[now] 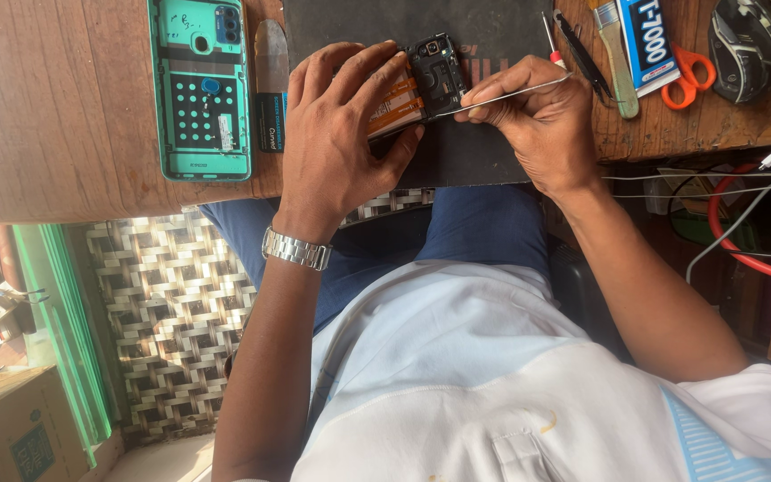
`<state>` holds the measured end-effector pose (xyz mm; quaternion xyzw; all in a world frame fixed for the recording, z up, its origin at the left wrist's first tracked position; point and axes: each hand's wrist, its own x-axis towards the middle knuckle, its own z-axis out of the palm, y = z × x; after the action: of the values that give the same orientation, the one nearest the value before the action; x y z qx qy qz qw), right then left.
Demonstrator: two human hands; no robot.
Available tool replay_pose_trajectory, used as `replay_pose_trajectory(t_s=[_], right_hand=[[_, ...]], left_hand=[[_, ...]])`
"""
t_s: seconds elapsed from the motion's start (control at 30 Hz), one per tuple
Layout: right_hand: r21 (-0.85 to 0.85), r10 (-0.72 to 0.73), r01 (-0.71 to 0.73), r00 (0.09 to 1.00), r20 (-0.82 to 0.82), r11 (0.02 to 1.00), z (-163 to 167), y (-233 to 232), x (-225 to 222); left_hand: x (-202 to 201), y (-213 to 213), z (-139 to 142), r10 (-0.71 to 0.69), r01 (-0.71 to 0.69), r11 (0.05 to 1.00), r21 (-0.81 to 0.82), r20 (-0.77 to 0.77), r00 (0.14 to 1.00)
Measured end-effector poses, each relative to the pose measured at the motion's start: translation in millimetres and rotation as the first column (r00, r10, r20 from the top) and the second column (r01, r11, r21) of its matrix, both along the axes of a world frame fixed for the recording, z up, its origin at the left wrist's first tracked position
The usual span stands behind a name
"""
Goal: The person disassembles a mobile phone, removes the battery, cleans internal components with a brush, and reassembles the device. They use a metal spudger to pry parts, a brush to clean, and tweezers to handle small components.
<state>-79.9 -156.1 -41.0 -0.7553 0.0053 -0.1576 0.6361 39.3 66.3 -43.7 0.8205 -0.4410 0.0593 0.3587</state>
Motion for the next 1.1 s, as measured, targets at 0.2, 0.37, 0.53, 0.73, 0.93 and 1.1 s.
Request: replay_pose_trajectory(t_s=[0.2, 0.37, 0.53, 0.73, 0.93, 1.1], right_hand=[[-0.234, -0.029, 0.042, 0.998, 0.058, 0.971, -1.8, 3.8, -5.3], [-0.188, -0.05, 0.056, 0.998, 0.034, 0.981, -4.6, 4.1, -4.6], [-0.417, -0.027, 0.082, 0.99, 0.136, 0.905, 5.6, 12.1, -6.8], [-0.6, -0.021, 0.07, 0.996, 0.089, 0.797, 17.7, 22.2, -21.7], [-0.614, -0.019, 0.107, 0.989, 0.148, 0.782, 12.2, 15.5, -24.4], [-0.631, -0.03, 0.126, 0.987, 0.16, 0.766, 10.6, 15.9, -28.4]], left_hand=[[2.5, -0.6, -3.6, 0.0, 0.0, 1.0, 0.0, 0.006, 1.0], [6.9, -0.8, -1.0, -0.013, 0.013, 1.0, 0.005, -0.002, 1.0], [7.6, 1.4, 3.4, -0.025, 0.024, 1.0, 0.011, 0.016, 1.0], [7.7, 4.6, 3.8, -0.047, 0.046, 0.999, 0.017, 0.063, 0.997], [4.7, -4.9, 2.9, -0.046, 0.043, 0.998, 0.037, 0.086, 0.995], [3.4, -7.3, 3.5, -0.046, 0.043, 0.998, 0.042, 0.076, 0.996]])
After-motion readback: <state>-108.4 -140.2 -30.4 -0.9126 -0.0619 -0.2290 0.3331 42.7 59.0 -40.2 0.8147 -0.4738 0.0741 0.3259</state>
